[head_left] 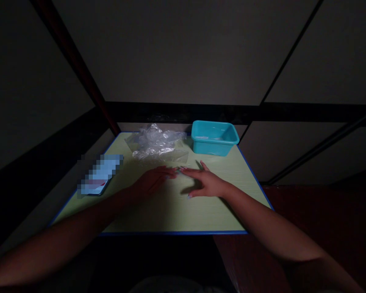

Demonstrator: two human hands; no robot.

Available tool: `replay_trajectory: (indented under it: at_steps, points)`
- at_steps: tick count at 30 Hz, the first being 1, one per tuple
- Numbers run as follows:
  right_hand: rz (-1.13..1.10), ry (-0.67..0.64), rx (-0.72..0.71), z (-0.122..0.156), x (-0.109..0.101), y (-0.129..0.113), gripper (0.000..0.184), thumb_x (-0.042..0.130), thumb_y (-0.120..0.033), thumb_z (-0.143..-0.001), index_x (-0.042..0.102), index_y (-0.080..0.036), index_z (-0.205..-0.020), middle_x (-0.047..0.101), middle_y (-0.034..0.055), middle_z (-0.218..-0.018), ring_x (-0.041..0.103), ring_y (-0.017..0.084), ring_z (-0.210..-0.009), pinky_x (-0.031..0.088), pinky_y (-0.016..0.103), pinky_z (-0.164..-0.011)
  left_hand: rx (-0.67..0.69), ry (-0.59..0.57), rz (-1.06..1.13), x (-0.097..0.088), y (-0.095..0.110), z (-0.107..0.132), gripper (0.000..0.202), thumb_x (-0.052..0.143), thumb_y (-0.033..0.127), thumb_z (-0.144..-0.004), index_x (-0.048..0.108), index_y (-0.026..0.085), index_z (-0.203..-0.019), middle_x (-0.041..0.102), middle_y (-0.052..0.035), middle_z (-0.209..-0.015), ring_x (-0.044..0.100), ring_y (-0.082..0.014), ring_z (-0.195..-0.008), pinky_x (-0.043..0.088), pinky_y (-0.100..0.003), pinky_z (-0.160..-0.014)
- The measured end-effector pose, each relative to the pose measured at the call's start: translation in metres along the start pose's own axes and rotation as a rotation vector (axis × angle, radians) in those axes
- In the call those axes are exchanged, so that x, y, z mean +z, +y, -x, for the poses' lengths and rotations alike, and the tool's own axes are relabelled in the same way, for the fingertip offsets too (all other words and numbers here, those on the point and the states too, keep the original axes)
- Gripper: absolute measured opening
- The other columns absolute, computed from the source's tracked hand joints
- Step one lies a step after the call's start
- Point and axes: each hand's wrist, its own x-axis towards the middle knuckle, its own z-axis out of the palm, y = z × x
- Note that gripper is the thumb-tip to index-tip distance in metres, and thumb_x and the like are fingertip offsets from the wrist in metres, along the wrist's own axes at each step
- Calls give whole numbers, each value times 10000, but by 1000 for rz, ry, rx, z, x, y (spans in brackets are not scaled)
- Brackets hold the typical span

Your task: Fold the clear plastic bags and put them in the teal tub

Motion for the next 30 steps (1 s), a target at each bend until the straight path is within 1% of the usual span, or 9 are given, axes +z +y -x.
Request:
replay_trajectory:
  at_steps: [3, 5, 8, 10, 13, 18, 22, 27, 30]
  points:
    - [-121, 142, 21, -2, 1, 3, 543, 702, -464, -778, 589, -259, -1268, 636, 90, -1279, 577, 283, -1187, 6, 578, -1130, -198, 133, 131, -2, 13, -9, 482, 393, 517, -951, 735, 179, -984, 736, -88, -1066, 669, -229, -1020, 472, -377, -952]
    - [-311, 249, 64, -3, 4, 5, 355, 693, -456, -775, 696, -210, -1031, 730, 56, -1045, 658, 256, -1006, 165, 540, -1120, -320, 202, 245, -2, 19, -14, 472, 479, 562, -900, 753, 182, -959, 750, -77, -1009, 678, -236, -973, 482, -380, -931]
    - [-601, 345, 136, -5, 6, 9, 358, 713, -521, -723, 688, -172, -799, 698, 15, -769, 645, 199, -763, 446, 413, -888, -494, 290, 475, -2, 24, -17, 463, 589, 594, -817, 762, 177, -921, 756, -81, -969, 687, -236, -901, 505, -387, -884]
    - [-688, 358, 163, -6, 7, 11, 407, 711, -564, -706, 670, -166, -777, 663, 0, -701, 601, 160, -657, 474, 316, -696, -591, 337, 626, -3, 29, -19, 448, 636, 594, -776, 761, 172, -861, 759, -86, -936, 694, -233, -844, 524, -395, -843]
    - [-756, 369, 181, -6, 6, 13, 434, 714, -585, -697, 662, -161, -772, 652, -7, -670, 571, 130, -598, 446, 265, -604, -681, 380, 811, -6, 36, -18, 398, 652, 546, -786, 742, 159, -802, 757, -90, -931, 704, -227, -792, 545, -409, -809]
    - [-815, 375, 213, -7, 6, 18, 453, 726, -585, -679, 675, -167, -846, 680, 12, -689, 598, 141, -600, 475, 286, -611, -836, 383, 971, -12, 37, -7, 284, 566, 370, -911, 714, 145, -820, 731, -100, -1072, 714, -185, -761, 573, -355, -760]
    - [-782, 385, 240, -8, 7, 23, 494, 729, -567, -673, 668, -160, -946, 673, 28, -702, 605, 163, -616, 489, 314, -618, -1007, 398, 1006, -9, 30, 6, 252, 514, 264, -947, 699, 127, -846, 731, -119, -1054, 719, -180, -763, 588, -308, -707]
    - [-211, 518, 110, -2, 0, 9, 410, 535, -456, -880, 617, -155, -1146, 650, 153, -1105, 604, 258, -1014, 476, 426, -888, -1106, 409, 988, -4, 28, 16, 249, 502, 222, -947, 694, 112, -833, 734, -133, -1025, 711, -170, -745, 593, -287, -679]
    - [42, 361, -72, 3, 0, -9, 491, 449, -410, -936, 475, -164, -1361, 490, 167, -1407, 427, 266, -1313, 314, 482, -1084, -1115, 389, 968, -4, 29, 18, 240, 521, 250, -938, 693, 118, -832, 738, -131, -995, 712, -174, -746, 585, -281, -678]
